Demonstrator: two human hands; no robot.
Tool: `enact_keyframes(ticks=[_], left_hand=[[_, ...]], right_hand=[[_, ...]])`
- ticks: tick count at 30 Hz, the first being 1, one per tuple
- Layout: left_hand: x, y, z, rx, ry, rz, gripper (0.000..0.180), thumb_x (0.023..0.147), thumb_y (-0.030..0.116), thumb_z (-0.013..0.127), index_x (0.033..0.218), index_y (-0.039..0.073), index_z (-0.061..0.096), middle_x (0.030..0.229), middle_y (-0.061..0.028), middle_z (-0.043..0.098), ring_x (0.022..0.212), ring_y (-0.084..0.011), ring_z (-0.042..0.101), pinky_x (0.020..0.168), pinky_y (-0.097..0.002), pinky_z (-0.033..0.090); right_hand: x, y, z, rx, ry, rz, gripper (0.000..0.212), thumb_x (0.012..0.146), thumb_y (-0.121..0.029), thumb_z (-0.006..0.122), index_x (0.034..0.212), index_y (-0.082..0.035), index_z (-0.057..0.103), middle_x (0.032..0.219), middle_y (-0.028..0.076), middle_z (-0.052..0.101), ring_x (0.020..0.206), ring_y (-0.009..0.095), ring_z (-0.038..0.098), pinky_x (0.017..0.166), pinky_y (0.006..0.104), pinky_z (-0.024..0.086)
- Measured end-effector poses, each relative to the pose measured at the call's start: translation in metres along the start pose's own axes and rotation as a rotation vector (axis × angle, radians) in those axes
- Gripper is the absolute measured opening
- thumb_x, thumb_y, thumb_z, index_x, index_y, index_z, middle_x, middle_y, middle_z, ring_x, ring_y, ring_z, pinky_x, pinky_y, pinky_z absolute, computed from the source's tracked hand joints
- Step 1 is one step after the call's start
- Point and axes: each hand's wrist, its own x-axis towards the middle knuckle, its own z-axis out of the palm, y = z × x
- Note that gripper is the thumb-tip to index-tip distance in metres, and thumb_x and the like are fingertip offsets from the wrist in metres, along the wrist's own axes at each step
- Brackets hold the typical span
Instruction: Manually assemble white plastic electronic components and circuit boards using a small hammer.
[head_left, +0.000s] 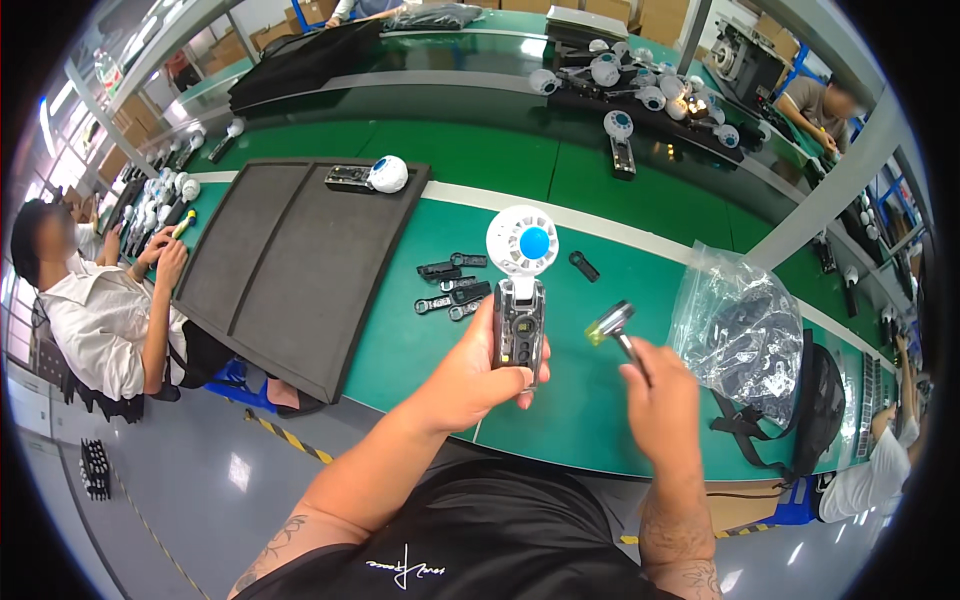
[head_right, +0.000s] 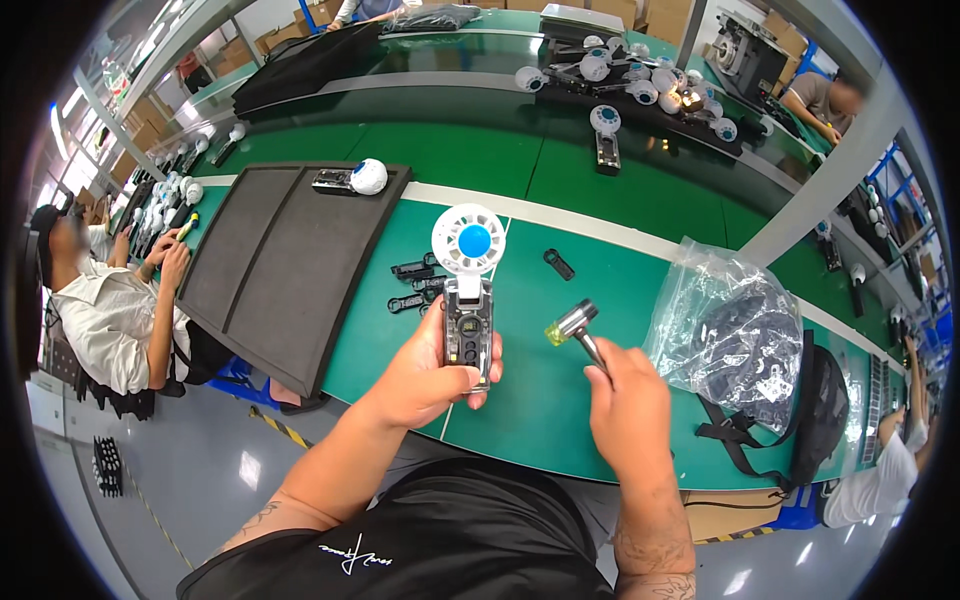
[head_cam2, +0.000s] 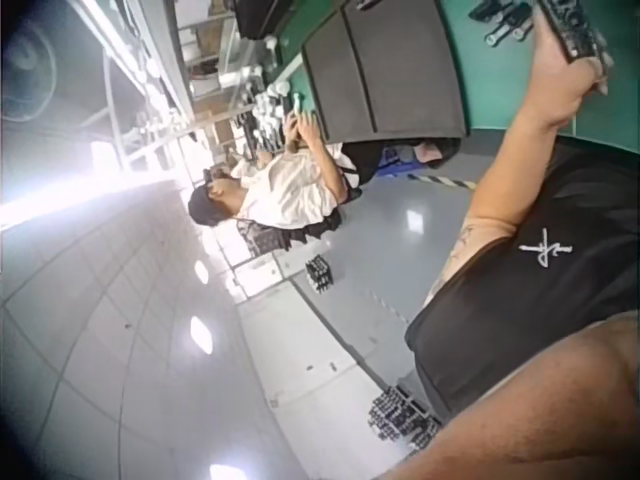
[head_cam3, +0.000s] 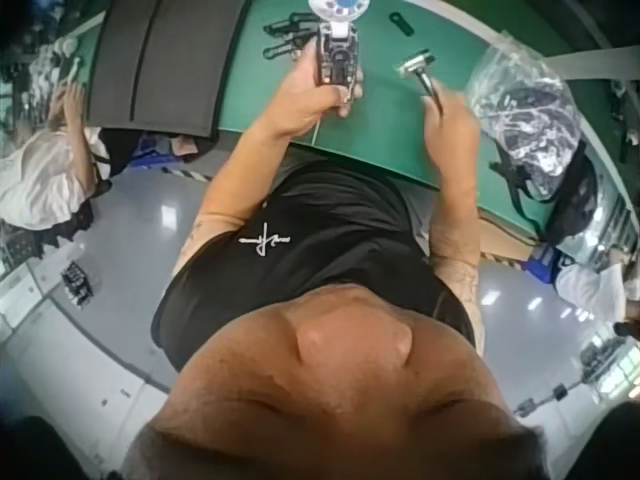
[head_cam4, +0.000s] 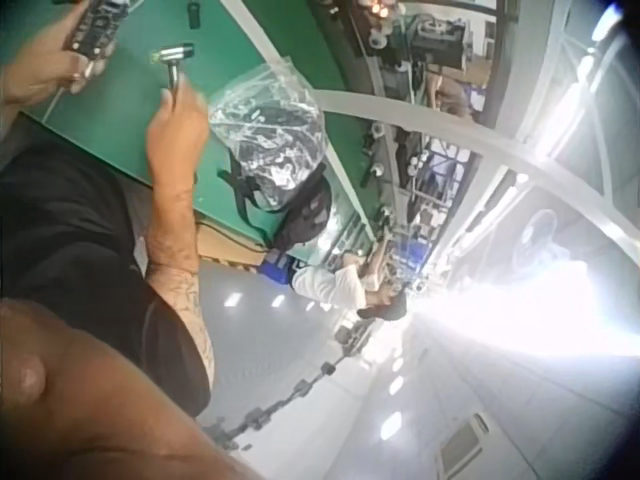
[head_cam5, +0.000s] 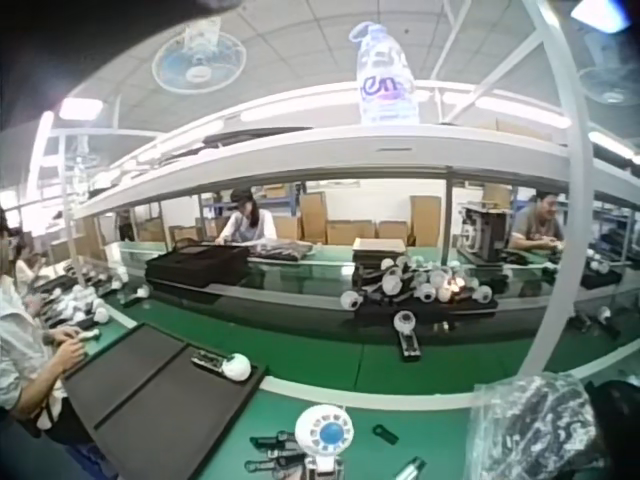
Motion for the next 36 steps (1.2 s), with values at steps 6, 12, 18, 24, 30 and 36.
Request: enact_keyframes(ticks=[6,12,18,24,30,36], left_hand=[[-0.005,0.000,0.010,0.541,0.091,-0.013,0.082,0.084,-0.005,0.058,0.159,0.003,0.026,0.124,-0.0190,0.061,0.098,-0.0263,0.064,0.073,-0.0344,0.055],[0.006,-0.044,0.016,1.066,0.078,0.408,0.080,0.089,-0.002,0.062,0.161,-0.002,0.027,0.137,-0.0283,0.056,0.111,-0.0411,0.065,0.096,-0.0471,0.054],[-0.004,-0.036,0.013,1.152,0.036,0.384,0.083,0.092,-0.002,0.063,0.164,-0.002,0.021,0.125,-0.0311,0.057,0.103,-0.0470,0.062,0.097,-0.0526,0.051],[-0.007,-0.017,0.009,1.214,0.005,0.405,0.086,0.093,0.000,0.065,0.165,-0.006,0.017,0.142,-0.0358,0.050,0.120,-0.0470,0.058,0.106,-0.0509,0.049],[-0.010,0.006,0.020,0.888,0.135,0.164,0.077,0.093,0.001,0.063,0.161,-0.004,0.027,0.141,-0.0235,0.056,0.120,-0.0311,0.061,0.103,-0.0402,0.050],[-0.008,0.011,0.017,0.492,-0.012,0.038,0.076,0.087,-0.002,0.069,0.155,-0.001,0.036,0.124,-0.0142,0.063,0.104,-0.0189,0.062,0.090,-0.0313,0.051]], right_hand=[[-0.003,0.038,0.056,-0.050,0.035,-0.105,0.036,0.091,0.003,0.066,0.127,0.003,0.064,0.102,0.010,0.066,0.088,0.019,0.062,0.083,0.0310,0.054],[-0.005,-0.019,0.069,0.932,-0.115,0.183,0.053,0.086,0.007,0.065,0.136,0.002,0.050,0.106,0.014,0.063,0.089,0.017,0.064,0.081,0.0268,0.055],[0.002,-0.002,0.086,1.192,-0.131,0.271,0.052,0.084,0.007,0.065,0.134,0.002,0.048,0.109,0.014,0.062,0.090,0.017,0.064,0.081,0.0252,0.055],[0.011,-0.001,0.084,1.167,-0.217,0.240,0.043,0.085,0.005,0.064,0.127,0.002,0.055,0.114,0.015,0.062,0.089,0.015,0.062,0.080,0.0254,0.053],[0.003,0.012,0.078,1.458,-0.281,0.097,0.042,0.087,0.009,0.064,0.127,0.000,0.058,0.115,0.012,0.063,0.095,0.014,0.060,0.088,0.0262,0.050],[-0.010,0.010,0.074,1.529,-0.288,-0.093,0.041,0.089,0.010,0.068,0.128,0.000,0.060,0.118,0.013,0.065,0.101,0.015,0.062,0.094,0.0283,0.051]])
